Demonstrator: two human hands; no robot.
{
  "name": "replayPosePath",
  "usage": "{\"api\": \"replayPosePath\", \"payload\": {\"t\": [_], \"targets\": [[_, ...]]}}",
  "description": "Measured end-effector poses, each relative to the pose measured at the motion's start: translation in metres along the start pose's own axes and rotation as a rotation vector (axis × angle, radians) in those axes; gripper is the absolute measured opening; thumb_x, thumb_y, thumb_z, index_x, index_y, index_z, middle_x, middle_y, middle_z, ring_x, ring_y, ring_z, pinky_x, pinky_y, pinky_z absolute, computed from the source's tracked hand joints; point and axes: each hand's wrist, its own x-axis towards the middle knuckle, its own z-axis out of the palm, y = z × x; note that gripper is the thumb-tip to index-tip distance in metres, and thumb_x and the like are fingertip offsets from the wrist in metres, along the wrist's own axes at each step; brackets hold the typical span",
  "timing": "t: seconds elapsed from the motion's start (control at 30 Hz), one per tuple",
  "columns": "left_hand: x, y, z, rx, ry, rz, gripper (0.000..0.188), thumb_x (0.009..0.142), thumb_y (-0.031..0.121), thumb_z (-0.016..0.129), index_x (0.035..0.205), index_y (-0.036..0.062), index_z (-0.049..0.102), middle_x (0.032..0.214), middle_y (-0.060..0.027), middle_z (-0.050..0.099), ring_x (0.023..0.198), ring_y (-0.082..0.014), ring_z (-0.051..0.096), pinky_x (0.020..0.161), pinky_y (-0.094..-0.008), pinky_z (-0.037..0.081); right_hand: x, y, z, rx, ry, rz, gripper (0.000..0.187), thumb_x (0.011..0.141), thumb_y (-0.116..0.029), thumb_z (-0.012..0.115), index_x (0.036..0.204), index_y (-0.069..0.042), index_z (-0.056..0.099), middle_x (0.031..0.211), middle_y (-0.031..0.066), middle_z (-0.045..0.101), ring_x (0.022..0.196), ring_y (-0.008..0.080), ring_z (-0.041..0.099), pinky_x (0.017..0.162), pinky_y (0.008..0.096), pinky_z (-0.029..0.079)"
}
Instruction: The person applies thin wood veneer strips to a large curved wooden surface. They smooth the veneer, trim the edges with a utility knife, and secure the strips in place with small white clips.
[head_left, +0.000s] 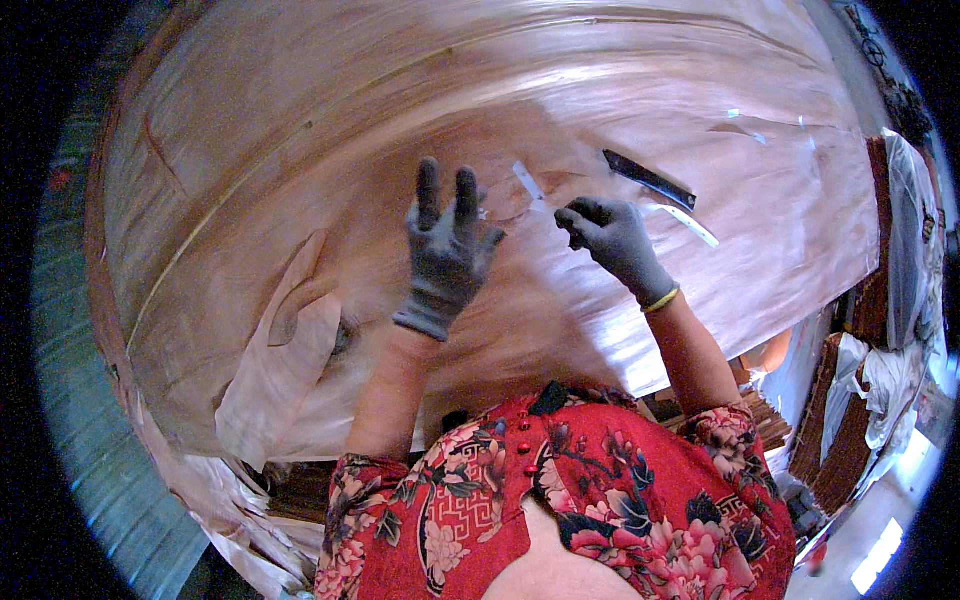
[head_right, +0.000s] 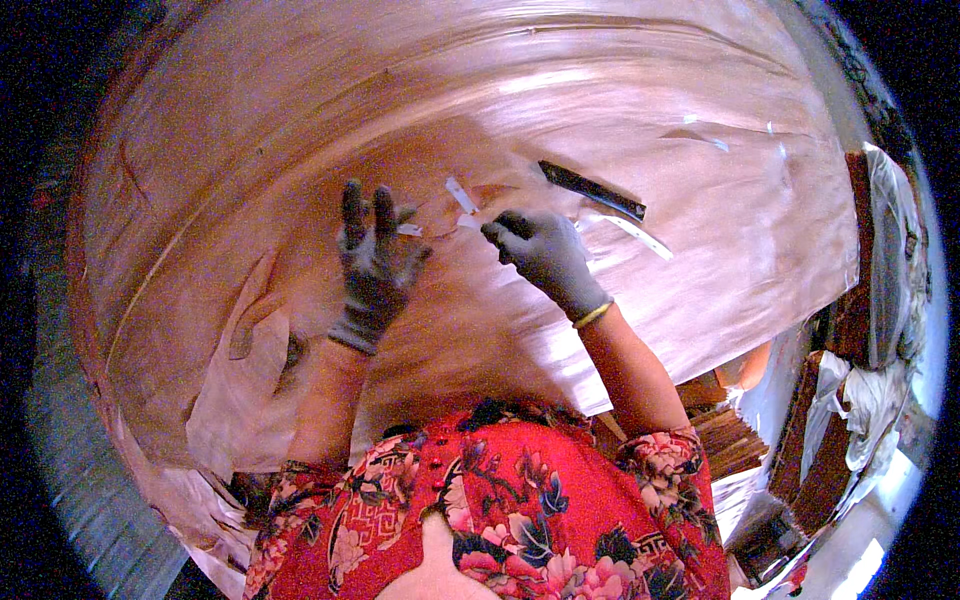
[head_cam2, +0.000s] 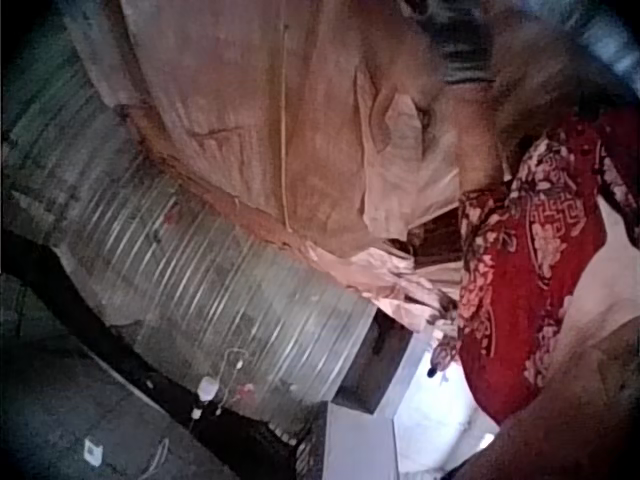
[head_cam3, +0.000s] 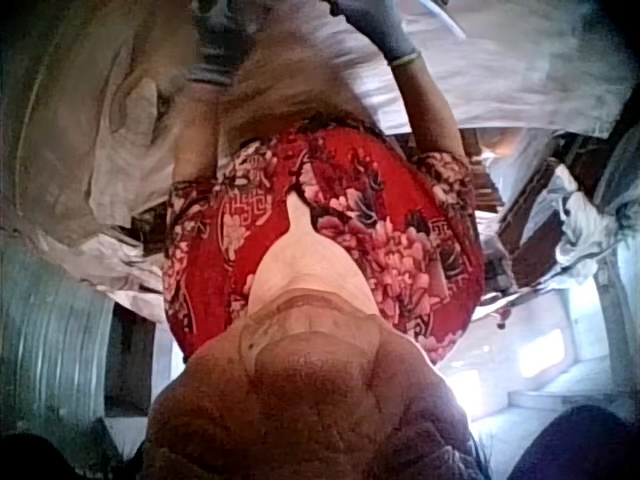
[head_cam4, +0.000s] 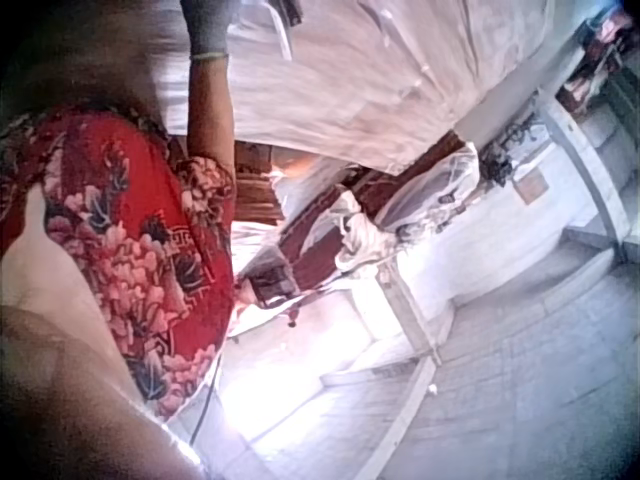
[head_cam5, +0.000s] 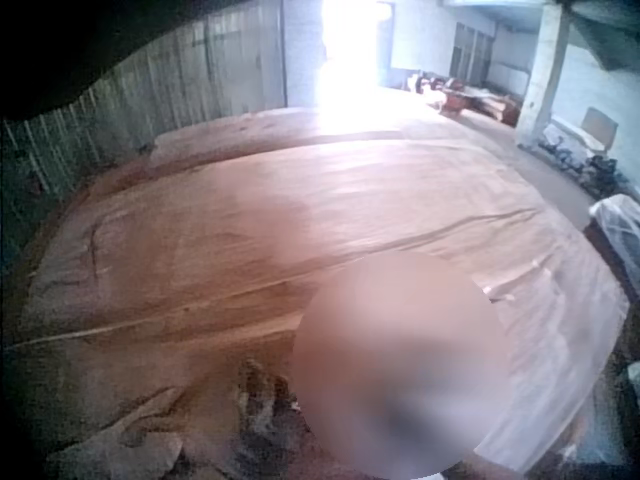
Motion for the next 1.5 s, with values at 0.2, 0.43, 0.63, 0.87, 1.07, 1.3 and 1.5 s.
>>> {"api": "replayPosePath", "payload": {"t": [0.2,0.43,0.63,0.87,1.07,1.3,1.5], "targets": [[-0.008,0.034,0.025,-0.101,0.001,0.109,0.097,0.073,0.034,0.069,0.146,0.0099,0.009,0.144,-0.0263,0.021,0.135,-0.0402,0.019,0.098,-0.0527,0.026,0.013,-0.003,-0.005,-0.256,-0.011,0.066,0.031,0.084,-0.028,0.059,0.073,0.000,0.065,0.058,0.0075,0.062,0.053,0.0132,0.060,0.053,0.0278,0.046],[-0.006,0.054,0.041,0.106,-0.286,0.006,0.074,0.074,0.039,0.065,0.138,0.0167,0.035,0.145,-0.0113,0.027,0.133,-0.0404,0.019,0.105,-0.0577,0.015,0.015,-0.003,-0.007,-0.373,-0.012,0.076,0.034,0.084,-0.032,0.057,0.070,-0.001,0.064,0.057,0.0097,0.062,0.052,0.0154,0.062,0.054,0.0305,0.047],[-0.001,0.054,0.054,0.062,-0.269,0.046,0.067,0.075,0.036,0.063,0.133,0.0113,0.042,0.141,-0.0122,0.030,0.133,-0.0399,0.019,0.105,-0.0599,0.014,0.005,-0.002,-0.022,-0.419,-0.048,0.084,0.033,0.084,-0.031,0.058,0.071,-0.002,0.064,0.056,0.0082,0.061,0.052,0.0143,0.061,0.052,0.0296,0.046],[0.004,0.053,0.058,0.075,-0.260,0.049,0.065,0.076,0.031,0.061,0.134,0.0114,0.041,0.139,-0.0113,0.032,0.132,-0.0374,0.020,0.106,-0.0576,0.014,0.054,-0.009,-0.059,-0.262,-0.342,0.027,0.025,0.076,-0.029,0.062,0.072,-0.005,0.067,0.060,0.0102,0.063,0.053,0.0199,0.059,0.055,0.0336,0.047],[0.007,0.056,0.057,0.067,-0.239,0.019,0.062,0.076,0.030,0.061,0.133,0.0119,0.043,0.137,-0.0113,0.034,0.129,-0.0380,0.025,0.105,-0.0582,0.016,0.023,-0.012,-0.041,-0.585,-0.107,-0.178,0.022,0.076,-0.025,0.059,0.065,-0.007,0.061,0.058,0.0104,0.061,0.053,0.0263,0.061,0.054,0.0387,0.048],[0.001,0.054,0.070,0.074,-0.173,0.038,0.057,0.070,0.030,0.064,0.123,0.0142,0.051,0.130,-0.0108,0.040,0.126,-0.0385,0.029,0.103,-0.0593,0.019,-0.027,0.010,0.007,-0.681,0.235,-0.436,0.014,0.075,-0.010,0.061,0.068,-0.005,0.050,0.068,0.0153,0.054,0.067,0.0350,0.054,0.058,0.0433,0.042],[0.000,0.054,0.064,0.040,-0.151,0.038,0.054,0.068,0.030,0.065,0.120,0.0218,0.054,0.130,-0.0109,0.039,0.125,-0.0385,0.029,0.103,-0.0593,0.018,-0.073,0.025,-0.029,0.001,0.374,-0.240,0.009,0.084,-0.007,0.056,0.089,-0.002,0.061,0.081,0.0082,0.061,0.074,0.0191,0.059,0.070,0.0307,0.047]]}}
